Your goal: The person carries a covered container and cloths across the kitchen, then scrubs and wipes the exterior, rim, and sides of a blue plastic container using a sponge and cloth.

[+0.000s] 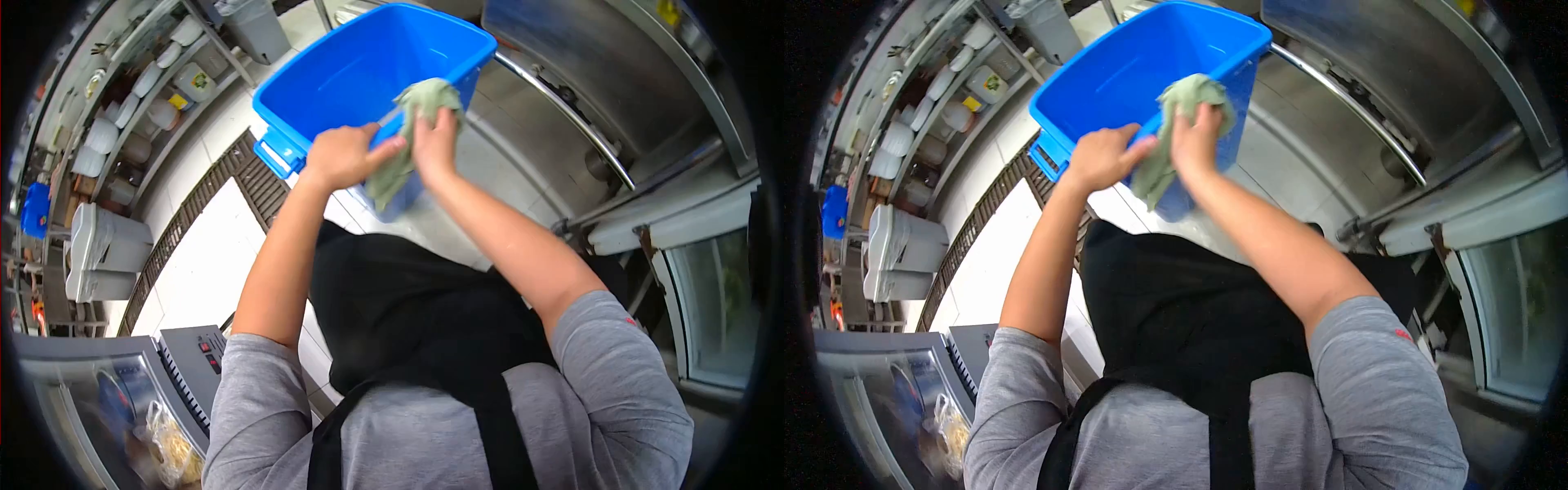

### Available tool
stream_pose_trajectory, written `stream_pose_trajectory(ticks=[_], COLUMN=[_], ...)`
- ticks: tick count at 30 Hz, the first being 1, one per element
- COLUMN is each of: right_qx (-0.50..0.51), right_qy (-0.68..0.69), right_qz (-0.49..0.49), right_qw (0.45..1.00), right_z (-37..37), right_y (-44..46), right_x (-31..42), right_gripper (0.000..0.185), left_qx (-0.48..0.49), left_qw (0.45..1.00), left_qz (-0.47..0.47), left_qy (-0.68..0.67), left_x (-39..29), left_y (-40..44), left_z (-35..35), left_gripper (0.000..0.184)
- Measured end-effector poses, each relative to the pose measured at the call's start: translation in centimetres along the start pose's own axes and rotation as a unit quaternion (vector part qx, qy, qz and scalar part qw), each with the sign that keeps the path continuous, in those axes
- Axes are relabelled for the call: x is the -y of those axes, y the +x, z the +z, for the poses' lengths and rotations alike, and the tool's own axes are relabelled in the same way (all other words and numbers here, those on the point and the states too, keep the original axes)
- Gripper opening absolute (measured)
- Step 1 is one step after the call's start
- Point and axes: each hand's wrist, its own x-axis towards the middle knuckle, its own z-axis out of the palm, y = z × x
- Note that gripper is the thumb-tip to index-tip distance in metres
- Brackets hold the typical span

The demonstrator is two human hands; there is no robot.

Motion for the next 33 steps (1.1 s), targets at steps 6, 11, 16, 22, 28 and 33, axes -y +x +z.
stream_pose_trajectory(ticks=[6,11,16,22,28,33], right_qx=[-0.186,-0.193,0.04,-0.008,0.187,0.191], right_qy=[0.072,0.171,-0.013,0.252,0.303,0.344], right_qz=[0.136,0.135,0.051,0.195,0.272,0.354], right_qw=[0.97,0.957,0.998,0.948,0.894,0.848], right_z=[-4.7,-1.5,3.2,-4.0,-7.0,-12.5], right_y=[19.3,7.9,-10.4,10.9,2.8,-0.5], right_x=[-3.2,-5.0,-11.2,-4.7,-1.6,-7.7], right_gripper=[0.07,0.063,0.049,0.048,0.047,0.043], left_qx=[0.004,0.065,0.039,0.014,-0.241,-0.005], left_qw=[1.0,0.998,0.999,0.999,0.97,0.984], left_qz=[0.016,0.002,-0.022,-0.038,0.017,-0.179], left_qy=[0.016,-0.022,-0.008,-0.013,0.007,0.014], left_x=[-3.6,-5.4,-5.1,-5.6,-5.5,-7.4], left_y=[0.1,0.2,-0.1,-1.8,-18.0,-37.4], left_z=[0.5,0.4,1.0,-0.4,3.9,10.7], left_gripper=[0.047,0.044,0.057,0.056,0.056,0.058])
